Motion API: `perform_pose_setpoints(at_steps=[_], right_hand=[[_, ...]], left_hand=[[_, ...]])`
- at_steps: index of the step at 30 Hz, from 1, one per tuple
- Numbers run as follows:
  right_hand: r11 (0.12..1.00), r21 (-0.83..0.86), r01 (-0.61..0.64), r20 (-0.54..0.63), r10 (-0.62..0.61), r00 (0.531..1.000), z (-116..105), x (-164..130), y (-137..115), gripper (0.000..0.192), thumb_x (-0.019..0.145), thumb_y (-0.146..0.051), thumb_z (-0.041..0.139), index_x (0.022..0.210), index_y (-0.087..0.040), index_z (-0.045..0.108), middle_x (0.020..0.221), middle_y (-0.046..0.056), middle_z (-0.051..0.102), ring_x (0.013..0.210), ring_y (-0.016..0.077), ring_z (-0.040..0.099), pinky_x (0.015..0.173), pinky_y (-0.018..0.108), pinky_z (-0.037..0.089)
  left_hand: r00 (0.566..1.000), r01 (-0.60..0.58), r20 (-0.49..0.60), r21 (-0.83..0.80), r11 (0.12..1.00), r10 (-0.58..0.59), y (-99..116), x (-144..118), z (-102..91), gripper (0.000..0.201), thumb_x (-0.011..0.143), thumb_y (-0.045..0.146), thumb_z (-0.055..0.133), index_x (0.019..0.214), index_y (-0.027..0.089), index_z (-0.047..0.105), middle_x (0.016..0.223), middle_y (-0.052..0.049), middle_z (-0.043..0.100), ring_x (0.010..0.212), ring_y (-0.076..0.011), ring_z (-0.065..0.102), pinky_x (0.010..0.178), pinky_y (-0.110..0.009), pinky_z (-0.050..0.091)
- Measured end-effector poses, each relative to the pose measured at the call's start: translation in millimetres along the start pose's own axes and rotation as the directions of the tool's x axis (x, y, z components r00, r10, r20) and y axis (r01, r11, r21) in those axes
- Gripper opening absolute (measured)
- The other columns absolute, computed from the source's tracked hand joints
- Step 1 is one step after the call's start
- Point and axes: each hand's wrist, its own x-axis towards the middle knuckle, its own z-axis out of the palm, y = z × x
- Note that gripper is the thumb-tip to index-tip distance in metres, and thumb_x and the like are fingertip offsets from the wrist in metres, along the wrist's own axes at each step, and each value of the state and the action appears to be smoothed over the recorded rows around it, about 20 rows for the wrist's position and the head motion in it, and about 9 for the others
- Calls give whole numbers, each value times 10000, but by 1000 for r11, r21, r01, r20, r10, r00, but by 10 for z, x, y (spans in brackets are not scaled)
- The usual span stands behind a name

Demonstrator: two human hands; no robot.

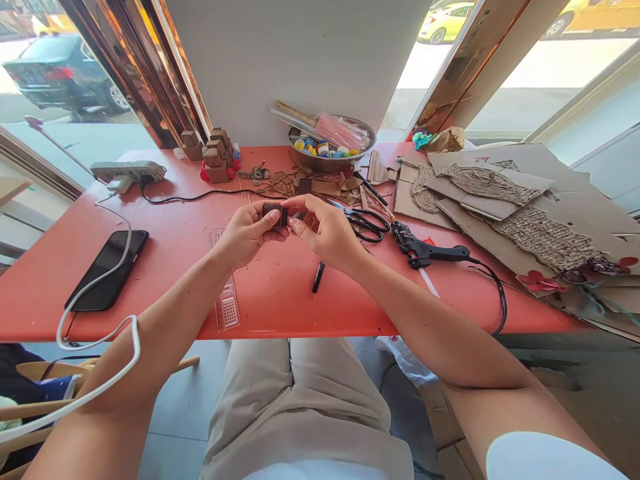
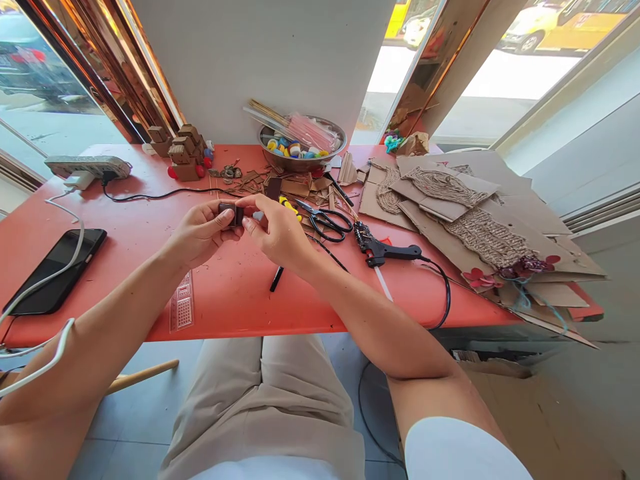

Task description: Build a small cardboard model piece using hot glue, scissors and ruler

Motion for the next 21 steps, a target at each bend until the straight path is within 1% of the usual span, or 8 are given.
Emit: perform_pose_setpoints(at_steps=[2, 6, 9, 13, 17, 21], right_hand=[[1000, -5, 11, -2, -11, 1000, 0, -8, -4, 233, 916, -221, 613, 1123, -214, 719, 1070, 36, 797, 677, 129, 587, 756, 310, 571], [1000, -14, 19, -2, -19, 1000, 3, -12, -8, 227, 902, -219, 626, 1115, -220, 704, 1072, 36, 787, 676, 124, 595, 761, 305, 576], [999, -24, 26, -2, -26, 1000, 17, -12, -14, 235, 876, -213, 649, 1106, -217, 696, 1072, 39, 781, 681, 125, 609, 769, 309, 579], [999, -33, 41, 7, -41, 999, 37, -18, -7, 254, 873, -210, 659, 1126, -204, 688, 1083, 51, 779, 678, 126, 622, 773, 316, 583], [996, -68, 53, 17, -52, 998, 47, -27, 20, 274, 890, -201, 667, 1162, -225, 693, 1133, 54, 779, 704, 138, 643, 789, 326, 589], [991, -106, 83, 21, -81, 996, 59, -38, 45, 315, 905, -218, 664, 1218, -198, 694, 1164, 83, 779, 756, 158, 677, 837, 337, 602]], left_hand=[[1000, -21, -19, 24, 1000, 21, -10, -4, -2, 466, 689, 460, 1038, 916, 167, 756, 765, -8, 748, 643, -128, 715, 598, -237, 621], [998, -58, -28, 86, 995, 60, -21, -11, 16, 512, 686, 528, 1027, 928, 173, 749, 776, -31, 770, 648, -140, 712, 590, -249, 612], [995, -93, -24, 137, 986, 97, -20, -17, 49, 533, 681, 588, 1009, 871, 185, 717, 753, -34, 768, 599, -134, 680, 574, -262, 602], [986, -156, -25, 173, 973, 162, -14, -23, 95, 530, 694, 609, 992, 825, 200, 682, 697, -5, 726, 541, -121, 632, 551, -271, 587], [983, -162, -56, 205, 965, 177, -13, -27, 114, 474, 715, 559, 979, 827, 216, 671, 678, 24, 679, 511, -112, 578, 514, -274, 547], [979, -163, -84, 221, 962, 185, -17, -32, 128, 371, 767, 444, 938, 834, 217, 652, 675, 39, 646, 491, -88, 517, 480, -248, 480]])
